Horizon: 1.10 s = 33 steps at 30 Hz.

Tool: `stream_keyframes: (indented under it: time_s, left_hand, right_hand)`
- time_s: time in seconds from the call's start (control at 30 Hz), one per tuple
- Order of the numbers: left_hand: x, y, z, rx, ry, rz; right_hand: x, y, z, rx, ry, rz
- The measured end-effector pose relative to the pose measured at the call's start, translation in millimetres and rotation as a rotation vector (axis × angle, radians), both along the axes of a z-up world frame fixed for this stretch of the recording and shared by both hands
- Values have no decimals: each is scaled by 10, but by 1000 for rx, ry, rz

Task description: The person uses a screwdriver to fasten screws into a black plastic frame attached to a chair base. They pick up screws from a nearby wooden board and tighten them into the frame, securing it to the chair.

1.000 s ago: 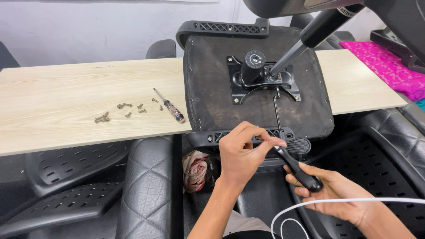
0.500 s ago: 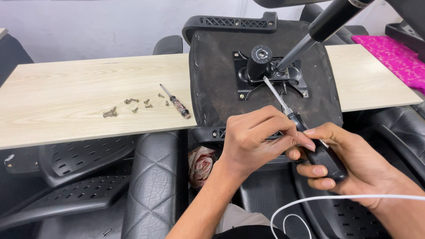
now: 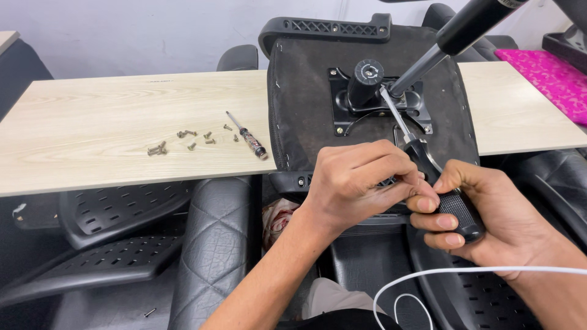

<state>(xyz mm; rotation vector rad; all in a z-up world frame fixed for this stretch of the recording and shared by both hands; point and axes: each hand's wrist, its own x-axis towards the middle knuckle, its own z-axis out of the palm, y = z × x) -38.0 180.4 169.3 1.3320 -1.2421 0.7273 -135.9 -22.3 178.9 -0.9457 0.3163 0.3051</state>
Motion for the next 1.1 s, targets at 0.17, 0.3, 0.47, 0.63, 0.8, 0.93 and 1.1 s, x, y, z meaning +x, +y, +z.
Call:
stream_keyframes:
  time_s: [0.17, 0.3, 0.47, 0.63, 0.8, 0.93, 1.1]
  left_hand:
    - [42, 30, -37, 25, -16, 4]
    - [-67, 5, -133, -19, 198, -60]
    - [-79, 6, -288, -10, 409, 1]
    - [15, 36, -437, 128, 500, 149]
    - [178, 46, -744, 229, 593, 304]
    - [379, 35, -1023, 337, 719, 363]
    - [563, -14, -1312, 445, 712, 425]
  right_hand:
    - [40, 8, -27, 14, -50, 35]
    - [37, -9, -42, 17, -34, 49]
    - [-91, 7, -361, -92, 71, -45]
    - [-181, -128, -659, -527, 270, -63]
    - [-63, -136, -754, -1220, 335, -12]
    - [-33, -10, -641, -1857, 203, 85]
    - [25, 110, -498, -2043, -18, 107]
